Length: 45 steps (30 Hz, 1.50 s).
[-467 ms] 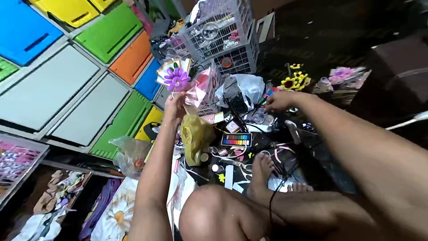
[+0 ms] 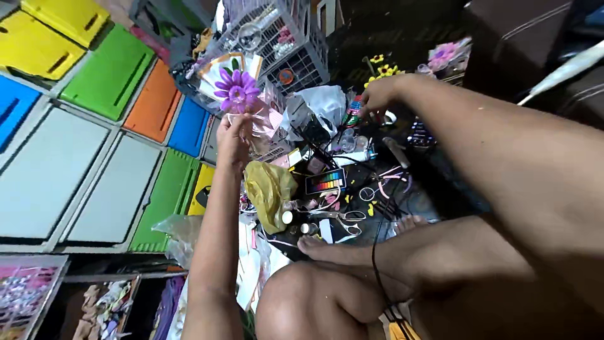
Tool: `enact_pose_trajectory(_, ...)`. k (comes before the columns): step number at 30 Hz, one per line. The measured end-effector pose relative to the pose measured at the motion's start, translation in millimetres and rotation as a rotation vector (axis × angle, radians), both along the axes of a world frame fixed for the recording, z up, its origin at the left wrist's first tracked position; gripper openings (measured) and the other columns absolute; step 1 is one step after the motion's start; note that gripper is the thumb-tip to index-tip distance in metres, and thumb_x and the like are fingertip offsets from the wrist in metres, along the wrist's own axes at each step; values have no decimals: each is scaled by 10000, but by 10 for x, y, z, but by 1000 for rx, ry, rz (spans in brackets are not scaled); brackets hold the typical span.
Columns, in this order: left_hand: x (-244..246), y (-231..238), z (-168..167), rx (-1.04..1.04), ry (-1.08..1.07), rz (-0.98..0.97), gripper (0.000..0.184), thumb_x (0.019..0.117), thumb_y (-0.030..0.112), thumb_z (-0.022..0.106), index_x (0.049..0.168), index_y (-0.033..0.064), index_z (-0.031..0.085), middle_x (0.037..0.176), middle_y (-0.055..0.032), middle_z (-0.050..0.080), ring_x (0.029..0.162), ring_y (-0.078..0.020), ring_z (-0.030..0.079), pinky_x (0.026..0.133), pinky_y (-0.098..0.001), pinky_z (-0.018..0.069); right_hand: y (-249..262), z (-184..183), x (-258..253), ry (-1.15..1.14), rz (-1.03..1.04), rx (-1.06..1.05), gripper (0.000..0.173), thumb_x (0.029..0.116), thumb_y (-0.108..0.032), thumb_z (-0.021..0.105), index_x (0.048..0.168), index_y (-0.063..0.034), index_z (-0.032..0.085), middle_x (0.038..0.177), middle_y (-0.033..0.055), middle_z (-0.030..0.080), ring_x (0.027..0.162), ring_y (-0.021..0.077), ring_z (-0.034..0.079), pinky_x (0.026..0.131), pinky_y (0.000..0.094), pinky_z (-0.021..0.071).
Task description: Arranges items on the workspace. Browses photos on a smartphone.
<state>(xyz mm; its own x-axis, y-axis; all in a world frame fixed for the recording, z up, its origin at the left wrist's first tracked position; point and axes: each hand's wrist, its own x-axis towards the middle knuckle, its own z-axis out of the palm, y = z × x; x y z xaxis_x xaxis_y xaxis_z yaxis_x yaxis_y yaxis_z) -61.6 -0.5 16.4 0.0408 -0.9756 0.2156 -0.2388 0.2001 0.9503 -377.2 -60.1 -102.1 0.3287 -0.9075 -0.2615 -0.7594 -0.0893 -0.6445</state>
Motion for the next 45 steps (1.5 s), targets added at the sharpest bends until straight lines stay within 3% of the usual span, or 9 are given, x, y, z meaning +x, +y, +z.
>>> enact_pose_trajectory(11, -185, 64, 7, 69, 43, -47, 154, 1009, 71, 538, 1160, 54, 565, 976, -35, 670, 882, -109, 668, 806, -299, 574, 256, 501, 417, -523, 34, -155, 318, 1073, -257, 553, 1188, 14, 676, 1118, 197, 688, 951, 291, 670, 871, 494, 534)
enact_pose_trajectory(16, -271, 80, -152, 128, 126, -69, 226, 1029, 103, 542, 1244, 35, 525, 1008, -70, 668, 892, -154, 673, 818, -360, 582, 491, 367, 713, -875, 69, -38, 290, 1082, -231, 517, 1187, 10, 640, 1018, 124, 691, 848, 173, 680, 783, 362, 582)
enact_pose_trajectory(21, -466, 110, -536, 240, 355, -29, 314, 1025, 233, 577, 1318, 136, 520, 1093, -40, 669, 943, -139, 667, 820, -345, 577, 565, 33, 802, -1108, -162, 58, 228, 1080, -218, 528, 1138, -14, 612, 877, 57, 708, 702, 86, 644, 677, 259, 543)
enact_pose_trajectory(24, -654, 27, -836, 282, 583, -23, 266, 1027, 192, 571, 1282, 137, 517, 1075, -53, 660, 909, -149, 669, 761, -329, 582, 567, -122, 813, -1191, -299, 148, 206, 1085, -213, 515, 1119, -28, 600, 828, 36, 684, 662, 82, 630, 639, 240, 536)
enact_pose_trajectory(27, -783, -37, -1125, 344, 666, -20, 289, 1038, 151, 544, 1320, 103, 497, 1089, -101, 650, 930, -200, 670, 798, -387, 584, 595, -316, 769, -1088, -344, 133, 202, 1074, -182, 537, 1087, 2, 619, 865, 51, 676, 702, 82, 629, 664, 243, 535)
enact_pose_trajectory(32, -668, 62, -1522, 305, 345, -41, 373, 988, 14, 595, 1342, -55, 502, 1105, -159, 662, 933, -180, 675, 841, -348, 582, 666, -696, 733, -909, -274, 158, 245, 1022, -116, 609, 1208, 42, 608, 958, 82, 651, 762, 80, 624, 720, 252, 549)
enact_pose_trajectory(35, -485, 110, -1866, 276, 237, -82, 450, 947, 31, 647, 1360, -69, 499, 1177, -172, 652, 1009, -180, 669, 895, -349, 575, 683, -841, 802, -752, -171, 133, 263, 1007, -109, 619, 1196, 76, 617, 998, 143, 666, 816, 124, 637, 797, 307, 555)
enact_pose_trajectory(42, -29, 35, -2440, 455, 440, -55, 323, 1004, 26, 539, 1318, -46, 523, 1037, -134, 703, 864, -177, 708, 773, -366, 614, 481, -1274, 876, -472, 40, 185, 242, 1008, -125, 627, 1139, 76, 653, 908, 170, 654, 775, 211, 617, 786, 410, 532)
enact_pose_trajectory(45, 227, -142, -2285, 384, 462, 93, 268, 1020, 23, 501, 1285, -17, 507, 969, -73, 687, 802, -122, 692, 708, -302, 607, 394, -1349, 905, -277, 46, 158, 274, 996, -109, 641, 1195, 78, 659, 1003, 256, 663, 929, 376, 635, 907, 566, 487)
